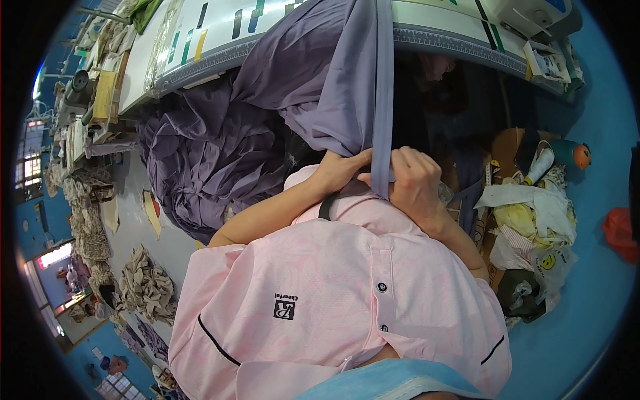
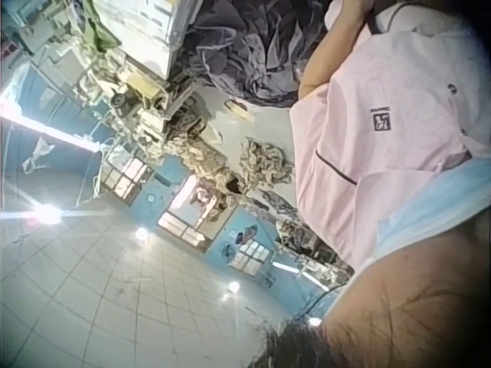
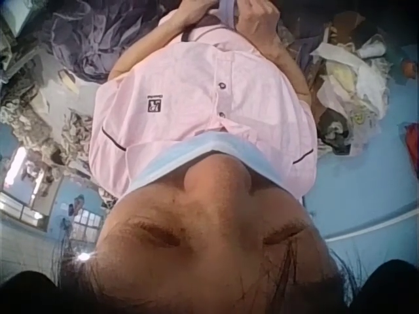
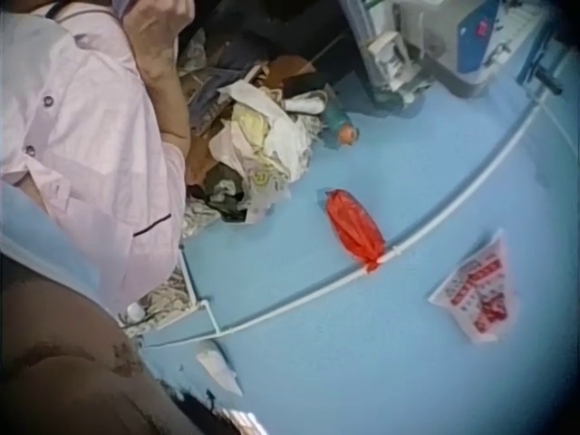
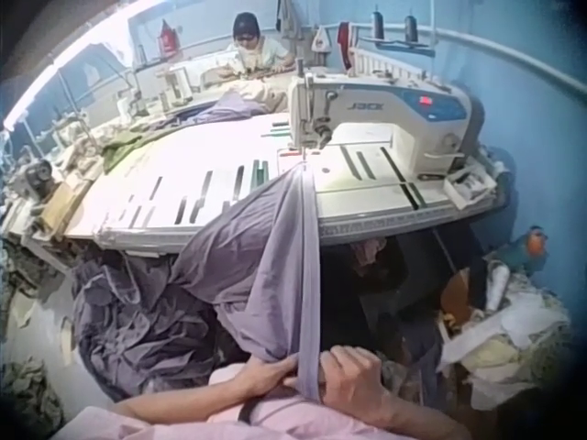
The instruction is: Use a sewing machine to join and hem pieces of purple fabric.
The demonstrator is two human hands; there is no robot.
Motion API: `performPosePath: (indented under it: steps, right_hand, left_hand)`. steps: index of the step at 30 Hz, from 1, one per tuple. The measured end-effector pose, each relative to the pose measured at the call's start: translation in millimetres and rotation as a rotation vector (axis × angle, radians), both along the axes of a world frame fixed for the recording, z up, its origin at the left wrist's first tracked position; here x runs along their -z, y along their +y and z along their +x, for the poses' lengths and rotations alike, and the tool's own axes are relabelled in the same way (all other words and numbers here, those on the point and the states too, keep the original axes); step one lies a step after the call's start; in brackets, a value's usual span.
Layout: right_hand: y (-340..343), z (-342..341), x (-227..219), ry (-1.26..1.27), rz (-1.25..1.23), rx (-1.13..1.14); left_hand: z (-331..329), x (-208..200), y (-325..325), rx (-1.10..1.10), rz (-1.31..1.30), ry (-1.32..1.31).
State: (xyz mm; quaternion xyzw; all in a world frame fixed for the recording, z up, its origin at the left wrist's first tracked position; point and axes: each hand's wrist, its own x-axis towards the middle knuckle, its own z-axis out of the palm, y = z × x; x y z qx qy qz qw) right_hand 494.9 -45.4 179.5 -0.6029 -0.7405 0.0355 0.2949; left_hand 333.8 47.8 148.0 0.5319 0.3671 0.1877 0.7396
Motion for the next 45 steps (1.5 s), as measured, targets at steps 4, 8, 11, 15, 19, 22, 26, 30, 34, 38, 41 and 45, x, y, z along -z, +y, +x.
performPosePath:
  steps: [4, 8, 11, 15, 19, 22, 26, 30, 34, 38, 41, 45]
  right_hand:
    - [11.9, 2.9, -6.6, 0.016, 0.288, 0.141]
    - [10.9, 11.8, -6.0, 0.029, 0.362, 0.044]
    - [7.2, 14.7, -9.5, 0.195, 0.332, 0.042]
    - [8.1, 14.2, -14.4, 0.163, 0.247, 0.000]
    - [14.4, 12.7, -13.7, 0.115, 0.224, -0.052]
    - [18.1, 11.5, -13.8, 0.127, 0.215, -0.077]
    - [22.5, 13.0, -11.1, 0.159, 0.194, -0.122]
    - [23.4, 19.2, -6.9, 0.170, 0.139, -0.144]
    - [26.9, 28.5, -5.1, 0.240, 0.046, -0.230]
    - [37.5, 33.5, 11.2, 0.148, 0.175, -0.253]
    - [43.2, 26.2, 25.6, 0.182, 0.326, -0.215]
    - [42.1, 28.2, 17.8, 0.217, 0.334, -0.182]
  left_hand:
    - [-0.3, 3.4, -1.3, -0.025, -0.088, -0.060]
    - [-0.4, -0.3, 0.8, -0.034, -0.195, -0.085]
    - [-0.4, 0.9, -1.3, -0.092, -0.209, -0.086]
    - [0.4, -2.3, 0.3, -0.035, -0.237, -0.122]
    - [-1.0, -3.7, 2.9, 0.028, -0.153, -0.145]
    - [-1.7, -4.0, 2.9, 0.050, -0.101, -0.136]
    - [-2.5, 2.6, 2.4, 0.039, -0.096, -0.169]
    - [-2.4, 4.7, 5.7, 0.058, -0.123, -0.173]
    - [0.1, 8.3, 8.1, 0.030, -0.208, -0.154]
    - [-0.3, 11.7, 9.6, 0.031, -0.280, -0.169]
    - [0.2, 10.9, 10.2, 0.051, -0.274, -0.163]
    - [-32.6, -27.2, 45.3, 0.478, 0.018, 0.191]
